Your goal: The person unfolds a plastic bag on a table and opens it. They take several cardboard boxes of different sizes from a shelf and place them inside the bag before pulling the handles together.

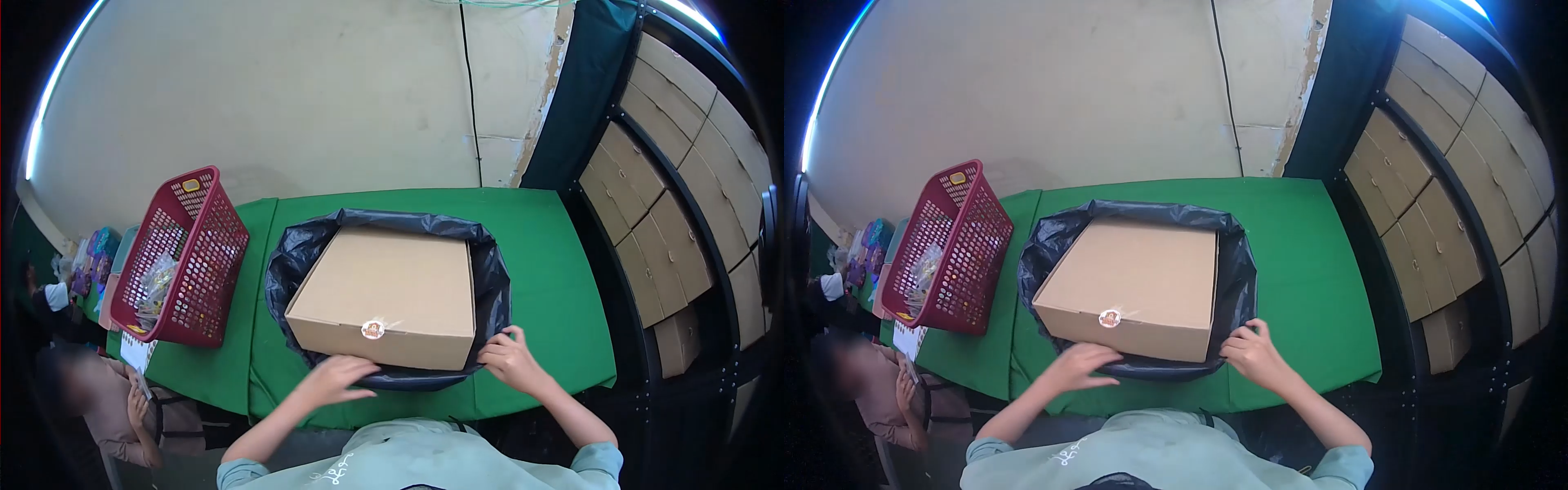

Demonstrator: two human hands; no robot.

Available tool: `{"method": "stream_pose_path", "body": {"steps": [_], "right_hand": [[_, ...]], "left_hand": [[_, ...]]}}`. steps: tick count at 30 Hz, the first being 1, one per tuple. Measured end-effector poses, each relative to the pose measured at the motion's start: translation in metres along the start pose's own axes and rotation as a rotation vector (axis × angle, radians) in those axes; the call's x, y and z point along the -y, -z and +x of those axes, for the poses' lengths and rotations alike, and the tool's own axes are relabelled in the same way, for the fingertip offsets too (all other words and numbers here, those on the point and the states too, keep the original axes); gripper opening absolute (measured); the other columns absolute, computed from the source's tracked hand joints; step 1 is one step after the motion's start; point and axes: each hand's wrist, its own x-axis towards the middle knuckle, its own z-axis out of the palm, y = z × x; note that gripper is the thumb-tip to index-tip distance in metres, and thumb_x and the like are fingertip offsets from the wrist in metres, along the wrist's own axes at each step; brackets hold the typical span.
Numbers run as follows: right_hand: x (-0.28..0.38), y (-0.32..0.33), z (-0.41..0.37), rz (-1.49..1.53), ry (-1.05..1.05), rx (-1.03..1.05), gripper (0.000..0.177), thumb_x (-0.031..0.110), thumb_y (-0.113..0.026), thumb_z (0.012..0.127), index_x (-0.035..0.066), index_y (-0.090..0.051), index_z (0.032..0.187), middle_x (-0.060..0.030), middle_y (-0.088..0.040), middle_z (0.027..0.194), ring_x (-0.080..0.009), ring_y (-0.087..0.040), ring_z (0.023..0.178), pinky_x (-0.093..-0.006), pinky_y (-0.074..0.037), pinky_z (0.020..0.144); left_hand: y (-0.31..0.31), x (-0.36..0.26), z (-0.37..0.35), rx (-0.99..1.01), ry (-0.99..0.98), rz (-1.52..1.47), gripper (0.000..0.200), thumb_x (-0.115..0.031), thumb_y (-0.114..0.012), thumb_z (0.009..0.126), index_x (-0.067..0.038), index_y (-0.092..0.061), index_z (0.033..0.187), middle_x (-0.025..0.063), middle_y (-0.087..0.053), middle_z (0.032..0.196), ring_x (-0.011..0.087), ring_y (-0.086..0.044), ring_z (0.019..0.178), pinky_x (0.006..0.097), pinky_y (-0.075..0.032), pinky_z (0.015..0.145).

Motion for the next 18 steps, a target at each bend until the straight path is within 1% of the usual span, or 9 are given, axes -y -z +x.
{"method": "stream_pose_path", "body": {"steps": [2, 4, 5, 7, 10, 12, 14, 17, 18], "right_hand": [[0.011, 0.03, 0.004, 0.029, -0.053, 0.062, 0.009, 0.012, -0.068, 0.068, 0.008, -0.062, 0.073, 0.0013, -0.059, 0.074, -0.0144, -0.055, 0.082, -0.0444, -0.031, 0.091], [0.016, 0.05, 0.008, 0.046, -0.099, 0.135, 0.009, 0.013, -0.067, 0.07, 0.008, -0.062, 0.074, 0.001, -0.059, 0.074, -0.0144, -0.055, 0.082, -0.0453, -0.029, 0.093], [0.017, 0.057, 0.009, 0.044, -0.106, 0.175, 0.008, 0.014, -0.066, 0.072, 0.008, -0.063, 0.075, 0.0002, -0.059, 0.074, -0.0145, -0.054, 0.083, -0.0467, -0.027, 0.095], [0.018, 0.068, 0.016, 0.055, -0.139, 0.168, 0.008, 0.015, -0.066, 0.073, 0.008, -0.063, 0.075, 0.0002, -0.058, 0.073, -0.0144, -0.054, 0.084, -0.0471, -0.026, 0.095], [0.016, 0.069, 0.022, 0.062, -0.15, 0.194, 0.009, 0.016, -0.065, 0.074, 0.008, -0.064, 0.076, 0.0001, -0.059, 0.073, -0.0151, -0.053, 0.087, -0.0483, -0.024, 0.097], [0.009, 0.059, 0.022, 0.064, -0.121, 0.235, 0.01, 0.017, -0.064, 0.075, 0.008, -0.064, 0.076, 0.0001, -0.059, 0.073, -0.0154, -0.053, 0.088, -0.0488, -0.024, 0.097], [0.011, 0.058, 0.022, 0.066, -0.137, 0.262, 0.01, 0.017, -0.064, 0.075, 0.007, -0.064, 0.076, -0.0003, -0.06, 0.075, -0.0155, -0.053, 0.088, -0.0488, -0.024, 0.097], [0.012, 0.058, 0.02, 0.085, -0.178, 0.281, 0.009, 0.017, -0.064, 0.075, 0.009, -0.065, 0.079, 0.0009, -0.061, 0.078, -0.0151, -0.053, 0.09, -0.0481, -0.023, 0.098], [0.013, 0.058, 0.019, 0.093, -0.192, 0.282, 0.009, 0.016, -0.064, 0.075, 0.009, -0.066, 0.08, 0.0016, -0.062, 0.079, -0.0149, -0.053, 0.091, -0.0477, -0.022, 0.099]], "left_hand": [[0.027, 0.017, -0.023, 0.016, 0.052, 0.247, 0.034, -0.028, -0.07, 0.07, -0.007, -0.062, 0.095, 0.0038, -0.063, 0.094, 0.0183, -0.059, 0.091, 0.0312, -0.042, 0.08], [0.041, 0.031, -0.041, -0.058, 0.174, 0.111, 0.03, -0.028, -0.07, 0.068, -0.009, -0.063, 0.091, 0.0013, -0.064, 0.087, 0.0173, -0.06, 0.084, 0.0309, -0.04, 0.08], [0.05, 0.033, -0.045, -0.05, 0.208, 0.156, 0.03, -0.028, -0.071, 0.068, -0.009, -0.063, 0.089, 0.0012, -0.064, 0.085, 0.0176, -0.06, 0.084, 0.0314, -0.039, 0.08], [0.073, 0.027, -0.046, -0.041, 0.281, 0.246, 0.03, -0.03, -0.071, 0.067, -0.009, -0.063, 0.087, 0.0009, -0.064, 0.081, 0.0181, -0.059, 0.083, 0.0324, -0.039, 0.081], [0.075, 0.011, -0.036, -0.066, 0.277, 0.169, 0.034, -0.031, -0.074, 0.063, -0.01, -0.063, 0.088, 0.0027, -0.063, 0.086, 0.0187, -0.058, 0.085, 0.0329, -0.039, 0.081], [0.043, 0.014, -0.05, 0.022, 0.325, 0.077, 0.038, -0.035, -0.076, 0.061, -0.01, -0.062, 0.086, 0.003, -0.055, 0.093, 0.0215, -0.054, 0.092, 0.0332, -0.039, 0.081], [0.013, 0.02, -0.065, -0.004, 0.286, 0.178, 0.042, -0.035, -0.074, 0.064, -0.008, -0.059, 0.092, 0.0031, -0.054, 0.098, 0.0219, -0.052, 0.096, 0.0349, -0.04, 0.084], [-0.017, 0.04, -0.083, -0.29, 0.419, 0.156, 0.043, -0.032, -0.073, 0.066, -0.008, -0.056, 0.097, 0.0029, -0.054, 0.103, 0.0202, -0.051, 0.099, 0.0368, -0.036, 0.086], [-0.018, 0.04, -0.085, -0.242, 0.406, 0.233, 0.042, -0.031, -0.072, 0.067, -0.008, -0.055, 0.098, 0.0028, -0.054, 0.104, 0.0194, -0.051, 0.099, 0.0372, -0.034, 0.086]]}}
